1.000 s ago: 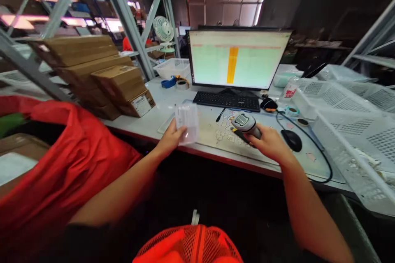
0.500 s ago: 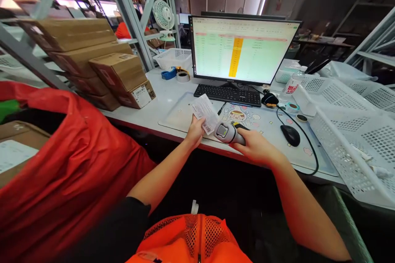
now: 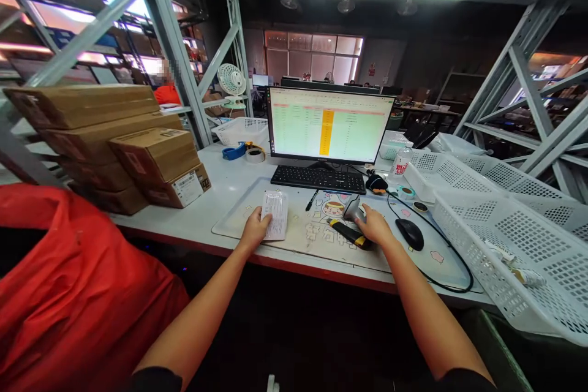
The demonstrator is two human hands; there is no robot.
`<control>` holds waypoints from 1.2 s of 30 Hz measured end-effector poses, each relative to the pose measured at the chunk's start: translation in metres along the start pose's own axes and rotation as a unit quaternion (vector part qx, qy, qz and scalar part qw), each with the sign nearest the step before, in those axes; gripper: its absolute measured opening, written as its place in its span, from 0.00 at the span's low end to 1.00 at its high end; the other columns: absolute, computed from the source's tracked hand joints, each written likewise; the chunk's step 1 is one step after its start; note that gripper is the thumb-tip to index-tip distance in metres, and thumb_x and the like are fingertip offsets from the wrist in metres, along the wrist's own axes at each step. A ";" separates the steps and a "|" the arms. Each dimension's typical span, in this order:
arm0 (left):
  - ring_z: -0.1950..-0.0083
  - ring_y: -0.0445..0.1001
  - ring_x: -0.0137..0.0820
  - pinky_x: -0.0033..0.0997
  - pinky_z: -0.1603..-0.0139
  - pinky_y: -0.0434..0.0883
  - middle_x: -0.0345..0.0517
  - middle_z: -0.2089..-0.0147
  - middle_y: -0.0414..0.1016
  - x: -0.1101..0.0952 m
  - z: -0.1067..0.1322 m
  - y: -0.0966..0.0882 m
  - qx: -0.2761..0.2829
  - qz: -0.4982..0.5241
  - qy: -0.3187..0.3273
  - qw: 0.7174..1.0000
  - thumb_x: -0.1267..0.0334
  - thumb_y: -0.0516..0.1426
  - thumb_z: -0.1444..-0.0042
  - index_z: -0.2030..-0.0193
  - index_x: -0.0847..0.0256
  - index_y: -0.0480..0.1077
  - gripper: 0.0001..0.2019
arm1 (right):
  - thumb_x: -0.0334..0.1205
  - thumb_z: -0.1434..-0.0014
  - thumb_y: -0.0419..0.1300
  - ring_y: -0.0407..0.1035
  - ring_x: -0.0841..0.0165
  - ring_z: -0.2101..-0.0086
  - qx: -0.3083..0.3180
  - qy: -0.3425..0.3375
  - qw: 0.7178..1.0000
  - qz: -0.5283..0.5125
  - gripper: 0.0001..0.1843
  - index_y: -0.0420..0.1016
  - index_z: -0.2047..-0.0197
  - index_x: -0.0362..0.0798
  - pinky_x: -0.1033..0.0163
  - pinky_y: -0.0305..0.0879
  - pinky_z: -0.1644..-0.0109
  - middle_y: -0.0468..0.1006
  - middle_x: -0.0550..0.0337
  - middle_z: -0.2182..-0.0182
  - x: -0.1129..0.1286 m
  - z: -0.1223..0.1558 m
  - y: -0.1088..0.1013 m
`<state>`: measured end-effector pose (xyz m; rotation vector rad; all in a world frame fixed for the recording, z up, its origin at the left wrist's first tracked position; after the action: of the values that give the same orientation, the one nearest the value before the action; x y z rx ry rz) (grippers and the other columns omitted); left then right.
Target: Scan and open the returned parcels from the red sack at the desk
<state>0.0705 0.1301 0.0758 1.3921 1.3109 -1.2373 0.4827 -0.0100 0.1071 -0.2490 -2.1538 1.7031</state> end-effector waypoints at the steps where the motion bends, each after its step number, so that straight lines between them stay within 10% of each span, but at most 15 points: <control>1: 0.48 0.82 0.51 0.53 0.38 0.75 0.57 0.54 0.84 0.003 -0.003 -0.001 0.003 -0.011 0.000 1.000 0.57 0.60 0.49 0.57 0.60 0.74 0.14 | 0.49 0.30 0.60 0.77 0.51 0.42 -0.010 0.000 1.000 -0.003 0.35 0.68 0.25 0.42 0.51 0.70 0.36 0.82 0.39 0.40 -0.013 0.003 -0.006; 6: 0.51 0.84 0.50 0.46 0.48 0.78 0.58 0.54 0.85 0.012 -0.008 0.003 0.034 -0.039 -0.003 0.999 0.50 0.58 0.49 0.55 0.59 0.74 0.19 | 0.54 0.30 0.58 0.69 0.39 0.35 -0.136 0.093 0.985 0.040 0.36 0.71 0.26 0.43 0.35 0.65 0.32 0.73 0.35 0.32 -0.122 0.025 -0.040; 9: 0.52 0.84 0.51 0.46 0.50 0.77 0.58 0.53 0.85 0.014 -0.007 0.004 0.041 -0.049 -0.001 0.998 0.46 0.59 0.51 0.54 0.59 0.74 0.22 | 0.57 0.32 0.58 0.72 0.42 0.39 -0.157 0.086 0.984 0.024 0.37 0.71 0.26 0.46 0.39 0.70 0.35 0.74 0.39 0.33 -0.157 0.034 -0.026; 20: 0.49 0.83 0.52 0.47 0.48 0.78 0.60 0.50 0.85 0.024 -0.005 0.000 0.058 -0.019 -0.010 0.998 0.41 0.63 0.53 0.51 0.61 0.75 0.29 | 0.53 0.34 0.56 0.76 0.50 0.44 -0.224 0.042 0.969 -0.095 0.25 0.84 0.44 0.48 0.46 0.72 0.36 0.82 0.45 0.43 -0.169 0.032 -0.003; 36: 0.50 0.84 0.51 0.46 0.50 0.80 0.57 0.51 0.85 0.023 -0.004 0.000 0.066 -0.010 -0.023 0.998 0.40 0.66 0.52 0.51 0.60 0.75 0.29 | 0.48 0.33 0.56 0.75 0.53 0.44 -0.215 0.071 0.967 -0.115 0.22 0.84 0.45 0.47 0.48 0.71 0.35 0.81 0.44 0.42 -0.170 0.032 -0.005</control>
<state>0.0698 0.1379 0.0534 1.4359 1.2321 -1.3820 0.6255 -0.1021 0.0739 -0.2176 -2.3174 1.0486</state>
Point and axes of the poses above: each hand's wrist, its own z-axis away from the middle knuckle, its own y-axis out of the palm, x = y × z, the point moved 10 cm from there along -z, towards the middle knuckle
